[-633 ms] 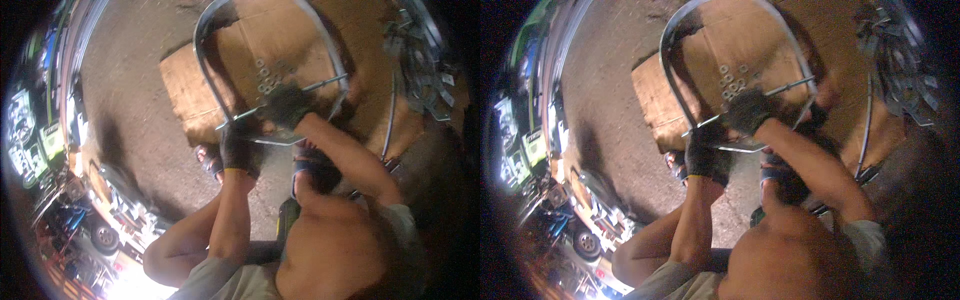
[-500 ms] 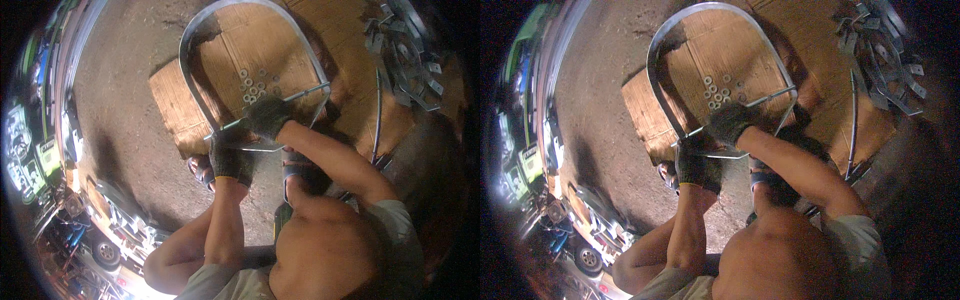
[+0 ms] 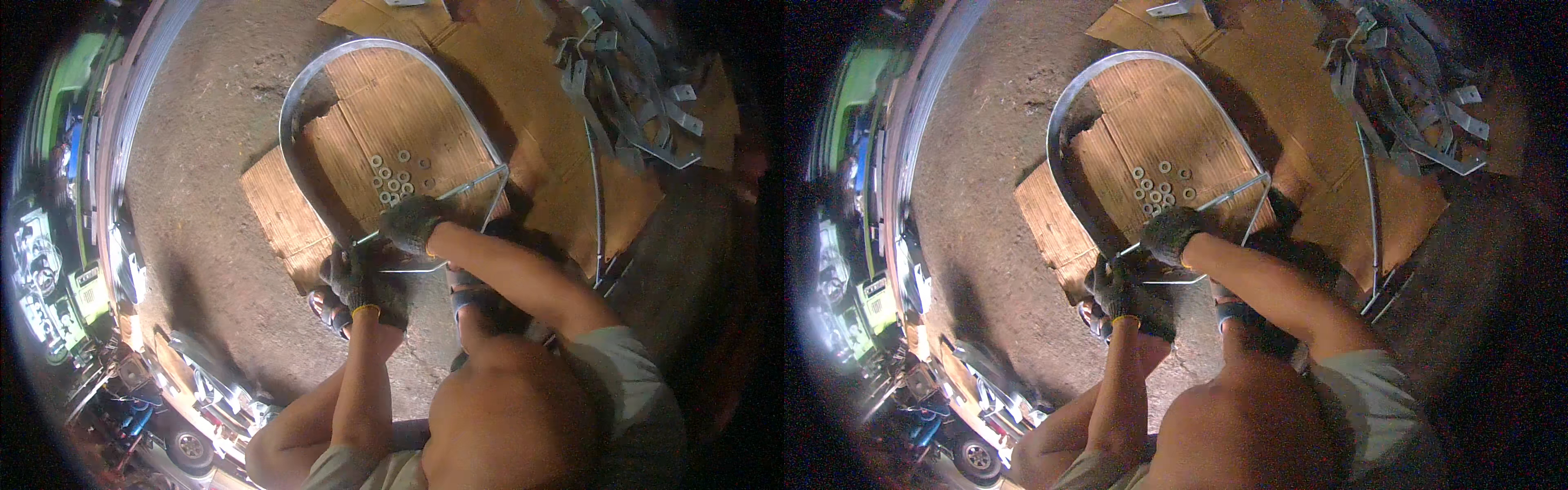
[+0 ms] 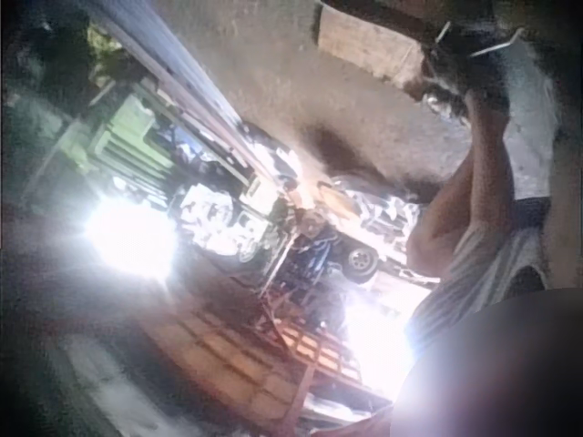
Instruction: The person sits on the floor and assembles a metal frame by inserting bolts and tightening them with a wrench. They handle washers and nuts, placing them on the frame and securing the joints. The person occasionally adjusts the frame's position on a piece of cardboard.
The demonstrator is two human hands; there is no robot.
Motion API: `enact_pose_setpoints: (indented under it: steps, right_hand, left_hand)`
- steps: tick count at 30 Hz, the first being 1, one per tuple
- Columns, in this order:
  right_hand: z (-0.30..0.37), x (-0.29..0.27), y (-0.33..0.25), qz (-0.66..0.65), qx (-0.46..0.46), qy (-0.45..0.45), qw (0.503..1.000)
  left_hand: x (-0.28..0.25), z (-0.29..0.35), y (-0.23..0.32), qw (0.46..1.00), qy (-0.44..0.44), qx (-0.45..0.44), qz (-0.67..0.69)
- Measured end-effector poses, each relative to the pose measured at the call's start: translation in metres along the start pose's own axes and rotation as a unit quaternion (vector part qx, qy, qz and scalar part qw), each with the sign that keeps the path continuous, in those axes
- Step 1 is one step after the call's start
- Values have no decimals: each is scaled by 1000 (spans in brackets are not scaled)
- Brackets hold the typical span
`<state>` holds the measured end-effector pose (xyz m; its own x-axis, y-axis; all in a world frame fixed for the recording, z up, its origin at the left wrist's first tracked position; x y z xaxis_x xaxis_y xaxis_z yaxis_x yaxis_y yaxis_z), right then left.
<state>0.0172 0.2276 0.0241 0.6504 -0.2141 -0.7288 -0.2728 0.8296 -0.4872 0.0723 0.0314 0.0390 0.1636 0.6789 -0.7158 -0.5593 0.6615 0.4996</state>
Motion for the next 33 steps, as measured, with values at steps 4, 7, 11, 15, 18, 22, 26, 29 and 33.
enact_pose_setpoints:
  steps: [4,7,11,15,18,22,26,29,33]
  right_hand:
    - [3,-19,-2,7,11,-88,996]
    - [31,-44,-8,28,-19,169,985]
    - [98,-66,40,-131,20,449,884]
    - [157,-72,137,-226,285,513,778]
    - [166,-63,198,-333,352,439,756]
    - [141,-40,223,-27,266,189,945]
    - [128,-41,197,-167,334,214,903]
    - [123,-38,218,-174,309,239,904]
    - [120,-49,208,-219,307,184,908]
  left_hand:
    - [-17,-1,11,994,15,43,-96]
    - [-26,10,37,970,120,153,-147]
    - [-7,4,92,959,41,259,-106]
    - [48,25,153,883,-38,431,-182]
    - [97,21,171,866,-128,447,-185]
    - [134,20,181,855,-165,408,-273]
    - [142,13,179,836,-194,381,-345]
    - [144,11,183,836,-204,385,-334]
    - [138,13,172,859,-228,370,-271]
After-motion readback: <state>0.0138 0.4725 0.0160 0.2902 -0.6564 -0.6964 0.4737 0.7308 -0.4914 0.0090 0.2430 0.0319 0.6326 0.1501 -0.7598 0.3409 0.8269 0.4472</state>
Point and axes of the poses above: each hand's wrist, its own z-axis away from the middle knuckle, its own x-axis out of the palm, y = z × x, the point moved 6 cm from there along -z, towards the middle knuckle, and after that the axes turned 11 degrees about -y, right-handed, at the moved point
